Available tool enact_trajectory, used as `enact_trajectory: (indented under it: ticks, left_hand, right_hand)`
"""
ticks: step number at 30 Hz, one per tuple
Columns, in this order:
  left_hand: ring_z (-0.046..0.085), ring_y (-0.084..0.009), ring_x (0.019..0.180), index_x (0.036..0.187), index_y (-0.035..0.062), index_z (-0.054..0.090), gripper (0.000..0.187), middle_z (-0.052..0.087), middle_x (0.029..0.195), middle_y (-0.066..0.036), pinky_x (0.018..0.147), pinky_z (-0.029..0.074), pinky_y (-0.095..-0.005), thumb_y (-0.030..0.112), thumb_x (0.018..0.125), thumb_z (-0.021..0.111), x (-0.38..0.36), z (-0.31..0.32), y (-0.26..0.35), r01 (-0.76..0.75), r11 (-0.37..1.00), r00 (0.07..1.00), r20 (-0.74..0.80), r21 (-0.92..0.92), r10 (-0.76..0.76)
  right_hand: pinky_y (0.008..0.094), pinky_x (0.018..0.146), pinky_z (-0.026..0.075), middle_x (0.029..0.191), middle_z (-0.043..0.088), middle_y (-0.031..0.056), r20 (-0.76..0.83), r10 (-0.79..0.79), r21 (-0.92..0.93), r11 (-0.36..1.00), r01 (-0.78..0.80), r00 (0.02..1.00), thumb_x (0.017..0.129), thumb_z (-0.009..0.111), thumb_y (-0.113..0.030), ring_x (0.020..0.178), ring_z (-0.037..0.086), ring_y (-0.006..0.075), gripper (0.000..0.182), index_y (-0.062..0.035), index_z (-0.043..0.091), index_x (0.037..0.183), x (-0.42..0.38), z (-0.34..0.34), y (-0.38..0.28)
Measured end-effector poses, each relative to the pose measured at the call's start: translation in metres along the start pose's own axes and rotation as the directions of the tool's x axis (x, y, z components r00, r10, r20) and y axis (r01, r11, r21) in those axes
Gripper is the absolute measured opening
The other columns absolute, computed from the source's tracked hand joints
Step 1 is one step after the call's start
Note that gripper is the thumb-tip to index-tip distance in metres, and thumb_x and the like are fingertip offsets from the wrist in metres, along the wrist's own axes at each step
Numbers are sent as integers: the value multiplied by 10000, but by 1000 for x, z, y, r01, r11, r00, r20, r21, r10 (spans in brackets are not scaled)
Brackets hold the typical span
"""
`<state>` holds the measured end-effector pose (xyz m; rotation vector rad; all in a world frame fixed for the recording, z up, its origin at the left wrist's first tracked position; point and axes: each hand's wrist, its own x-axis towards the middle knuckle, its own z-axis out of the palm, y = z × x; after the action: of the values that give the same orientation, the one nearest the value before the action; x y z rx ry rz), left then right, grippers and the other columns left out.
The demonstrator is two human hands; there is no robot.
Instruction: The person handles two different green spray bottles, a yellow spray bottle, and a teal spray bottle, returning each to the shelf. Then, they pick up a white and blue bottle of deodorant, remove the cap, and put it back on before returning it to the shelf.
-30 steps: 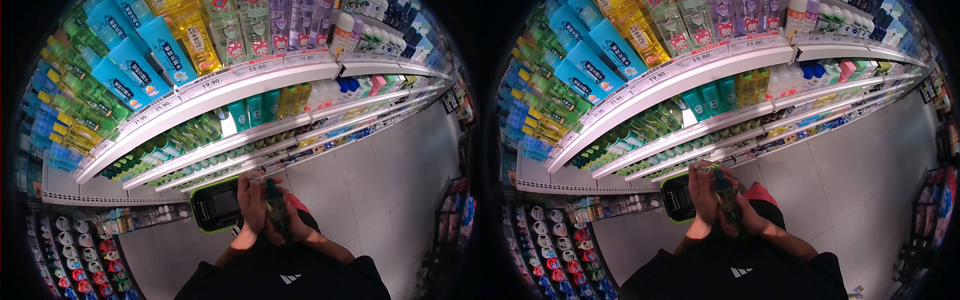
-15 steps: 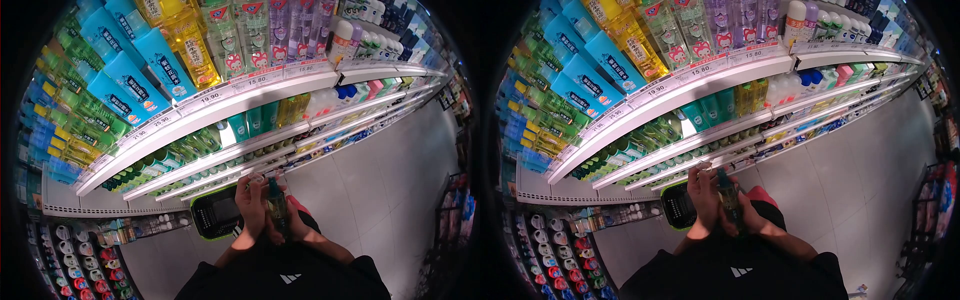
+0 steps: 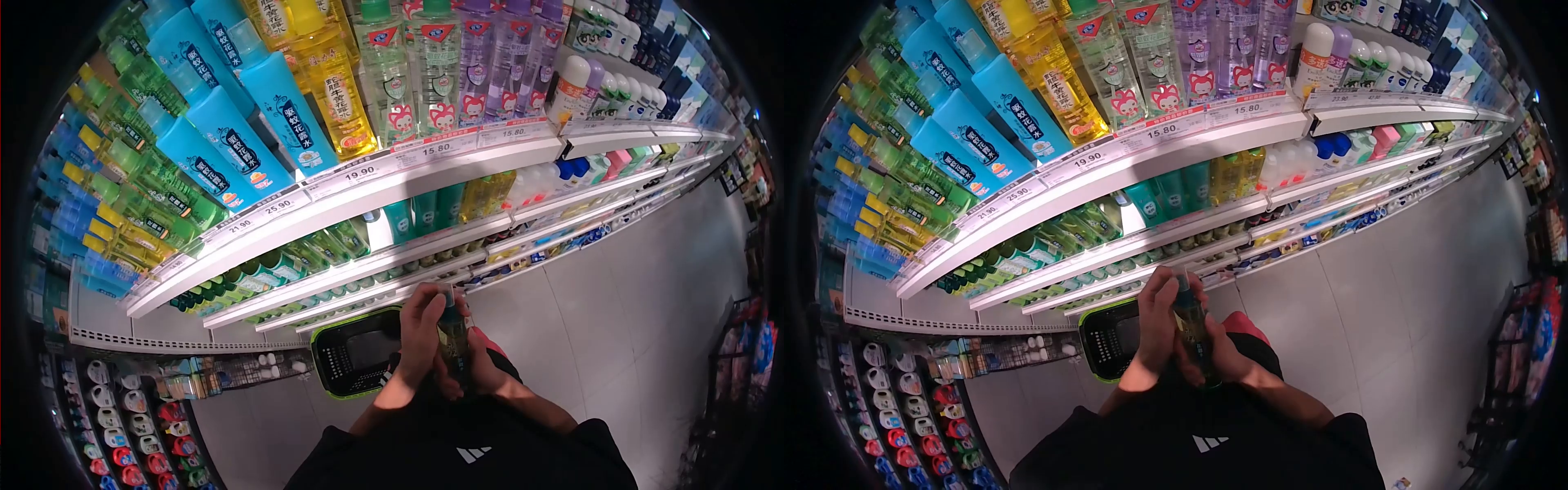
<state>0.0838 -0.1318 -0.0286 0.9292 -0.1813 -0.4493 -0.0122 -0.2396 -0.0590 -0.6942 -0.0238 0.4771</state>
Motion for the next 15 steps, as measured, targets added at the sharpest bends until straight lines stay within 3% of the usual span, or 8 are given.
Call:
enact_trajectory:
  ticks: [4, 5, 7, 8, 10, 11, 13, 15]
  left_hand:
    - [668, -199, 874, 1014, 21, 569, 375, 676, 987, -140, 816, 548, -333, 364, 1115, 454, 1, -5, 0, 70, 996, 997, 21, -53, -69]
    - [668, -199, 874, 1014, 21, 569, 375, 676, 987, -140, 816, 548, -333, 364, 1115, 454, 3, -8, 1, 69, 996, 998, 20, -54, -68]
    - [647, -215, 827, 981, 40, 519, 477, 664, 952, -161, 787, 543, -350, 476, 1112, 376, 8, -10, 7, 96, 994, 975, 196, 57, -105]
    - [647, -215, 827, 981, 40, 519, 477, 664, 952, -161, 787, 543, -350, 476, 1112, 376, 6, -6, 9, 94, 994, 976, 192, 55, -103]
    - [580, -204, 696, 992, 69, 491, 527, 603, 760, -127, 719, 509, -344, 555, 1081, 306, 1, 17, 30, 389, 917, 907, 214, -90, -363]
    - [580, -204, 696, 992, 69, 491, 527, 603, 760, -127, 719, 509, -344, 555, 1081, 306, 3, 12, 28, 387, 917, 908, 211, -93, -362]
    - [568, -214, 675, 1021, 61, 459, 445, 535, 645, -89, 757, 513, -360, 485, 1050, 329, 5, 0, 24, 371, 924, 846, 443, -89, -297]
    - [547, -210, 650, 1024, 63, 454, 439, 488, 600, -64, 736, 495, -349, 484, 1033, 328, 0, 1, 23, 401, 909, 839, 445, -115, -314]
  right_hand:
    - [301, 434, 425, 578, 514, 75, 14, 35, 38, 999, -36, 999, 989, 176, -817, 441, 511, 183, 877, -28, 552, 907, 0, 3, -2]
    - [303, 426, 419, 554, 488, 76, -47, 65, -33, 997, -66, 997, 963, 174, -852, 429, 498, 190, 914, -22, 541, 855, 0, 8, -5]
    - [305, 419, 414, 530, 462, 78, -108, 92, -102, 989, -103, 990, 936, 172, -888, 416, 485, 197, 952, -16, 530, 804, -1, 12, -6]
    - [303, 418, 412, 522, 454, 78, -84, 98, -80, 991, -105, 992, 938, 168, -886, 416, 482, 197, 954, -14, 524, 781, -1, 10, -4]
    - [302, 416, 410, 515, 446, 77, -58, 109, -59, 992, -113, 992, 940, 165, -884, 415, 478, 198, 958, -12, 518, 758, -2, 6, 2]
    - [301, 415, 408, 510, 441, 76, -21, 105, -55, 993, -106, 994, 931, 157, -893, 416, 476, 200, 973, -9, 514, 738, -2, 3, 6]
    - [300, 414, 406, 505, 436, 76, 15, 103, -48, 994, -102, 995, 922, 149, -902, 416, 474, 203, 988, -5, 509, 719, -4, 2, 10]
    - [305, 419, 411, 512, 440, 78, 53, 115, -118, 987, -108, 992, 907, 125, -912, 415, 475, 206, 1009, 1, 506, 707, -7, 4, 12]
